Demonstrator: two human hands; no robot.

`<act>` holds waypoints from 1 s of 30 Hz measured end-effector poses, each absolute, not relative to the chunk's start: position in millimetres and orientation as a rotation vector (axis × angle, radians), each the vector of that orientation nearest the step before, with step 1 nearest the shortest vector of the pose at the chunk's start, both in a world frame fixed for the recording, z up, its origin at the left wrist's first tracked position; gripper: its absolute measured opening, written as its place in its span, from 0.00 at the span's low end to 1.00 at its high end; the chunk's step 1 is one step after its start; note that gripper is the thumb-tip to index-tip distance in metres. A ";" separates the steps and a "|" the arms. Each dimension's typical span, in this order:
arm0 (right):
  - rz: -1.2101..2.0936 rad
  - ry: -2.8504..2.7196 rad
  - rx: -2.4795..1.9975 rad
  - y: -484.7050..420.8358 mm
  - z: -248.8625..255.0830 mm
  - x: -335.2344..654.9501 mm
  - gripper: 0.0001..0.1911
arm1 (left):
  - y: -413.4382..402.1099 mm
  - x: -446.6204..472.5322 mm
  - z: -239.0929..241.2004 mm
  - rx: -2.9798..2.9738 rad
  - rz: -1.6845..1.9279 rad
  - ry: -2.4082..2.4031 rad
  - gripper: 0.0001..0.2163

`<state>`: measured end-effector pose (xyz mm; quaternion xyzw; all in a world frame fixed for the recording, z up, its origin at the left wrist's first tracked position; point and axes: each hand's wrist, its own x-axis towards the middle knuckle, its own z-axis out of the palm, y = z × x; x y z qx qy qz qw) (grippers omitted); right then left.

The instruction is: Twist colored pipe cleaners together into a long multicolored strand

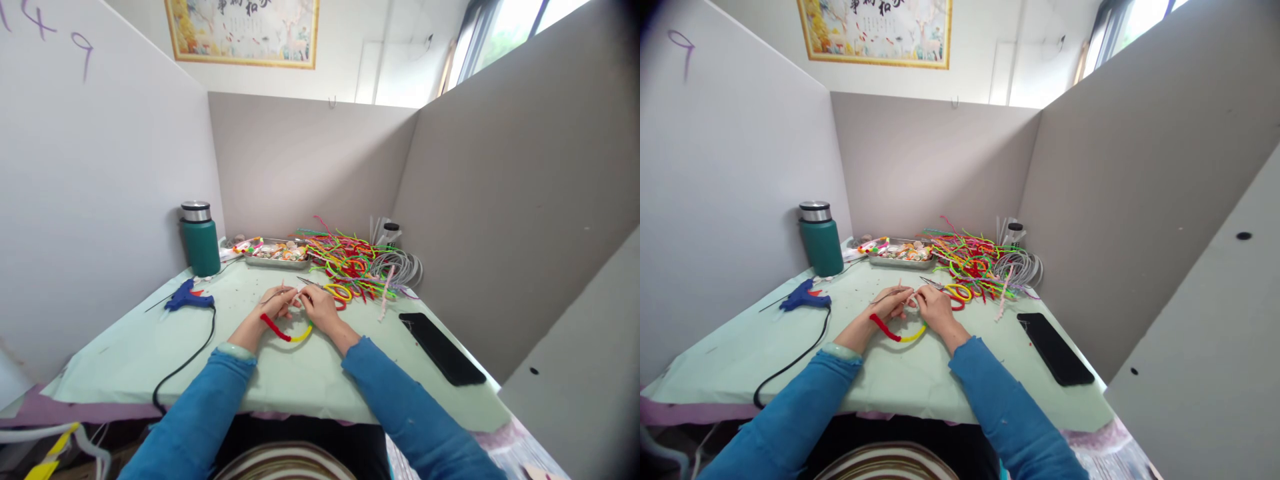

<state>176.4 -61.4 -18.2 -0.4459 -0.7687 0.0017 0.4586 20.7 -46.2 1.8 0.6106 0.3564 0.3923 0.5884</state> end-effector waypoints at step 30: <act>0.201 -1.495 -1.203 -49.1 -20.7 177.1 0.06 | -67.5 42.1 1.6 2.894 0.891 1.261 0.09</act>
